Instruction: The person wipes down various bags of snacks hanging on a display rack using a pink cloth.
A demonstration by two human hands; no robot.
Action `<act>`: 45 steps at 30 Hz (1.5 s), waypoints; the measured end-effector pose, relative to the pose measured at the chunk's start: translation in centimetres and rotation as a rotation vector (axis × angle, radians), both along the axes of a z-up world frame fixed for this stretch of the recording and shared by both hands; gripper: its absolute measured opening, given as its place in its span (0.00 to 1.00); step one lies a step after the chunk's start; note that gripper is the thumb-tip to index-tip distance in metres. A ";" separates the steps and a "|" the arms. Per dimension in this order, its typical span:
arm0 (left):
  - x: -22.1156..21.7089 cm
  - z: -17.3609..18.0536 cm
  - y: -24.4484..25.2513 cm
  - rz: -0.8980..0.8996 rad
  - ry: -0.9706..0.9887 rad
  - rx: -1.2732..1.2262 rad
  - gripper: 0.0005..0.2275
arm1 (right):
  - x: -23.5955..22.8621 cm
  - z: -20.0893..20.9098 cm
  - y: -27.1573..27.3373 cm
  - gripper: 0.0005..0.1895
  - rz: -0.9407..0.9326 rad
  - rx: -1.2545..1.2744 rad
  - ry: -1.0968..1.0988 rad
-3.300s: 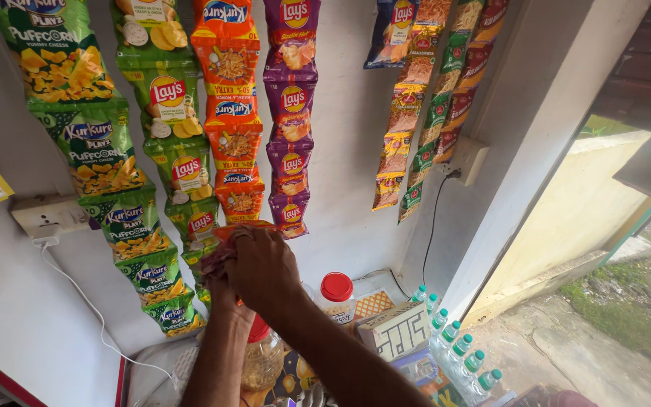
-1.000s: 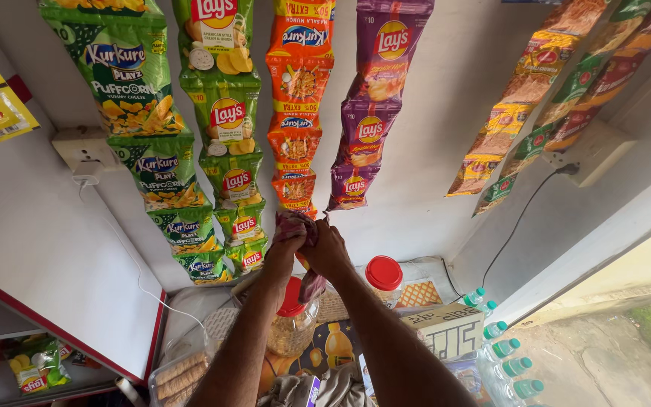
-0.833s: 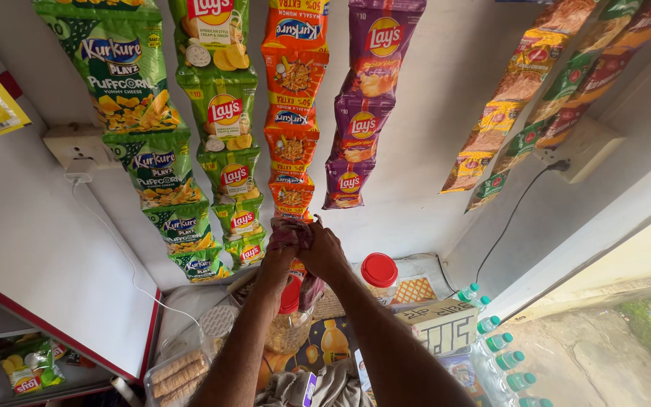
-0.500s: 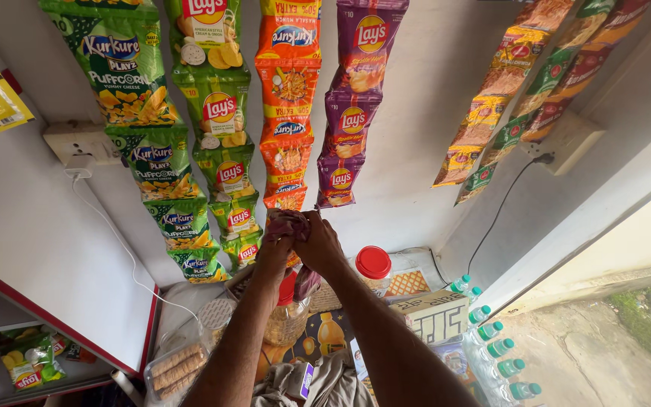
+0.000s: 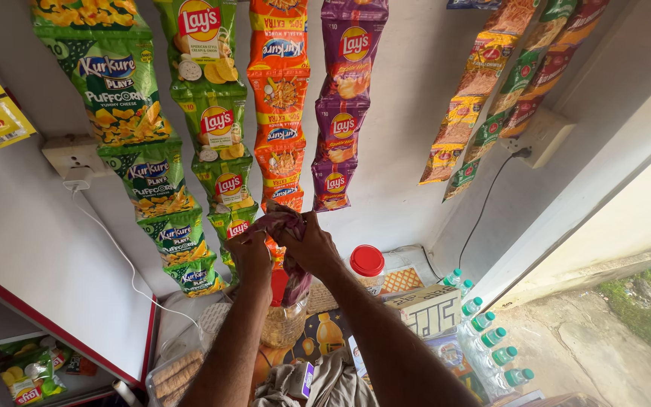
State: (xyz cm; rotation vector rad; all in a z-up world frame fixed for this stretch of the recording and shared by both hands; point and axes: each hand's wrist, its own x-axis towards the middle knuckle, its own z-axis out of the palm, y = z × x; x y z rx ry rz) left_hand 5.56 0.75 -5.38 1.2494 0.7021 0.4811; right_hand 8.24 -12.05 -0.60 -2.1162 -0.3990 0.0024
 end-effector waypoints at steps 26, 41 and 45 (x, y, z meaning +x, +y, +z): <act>-1.5 4.0 -0.9 -0.391 -0.157 -0.073 0.20 | -1.5 2.1 1.7 0.18 0.040 0.200 -0.305; -0.6 4.2 -0.9 -0.178 -0.383 0.129 0.13 | -1.7 2.9 2.0 0.27 -0.020 0.261 0.112; -0.9 4.7 -0.6 -0.380 -0.301 0.021 0.18 | -1.6 3.6 1.4 0.27 -0.059 0.390 0.037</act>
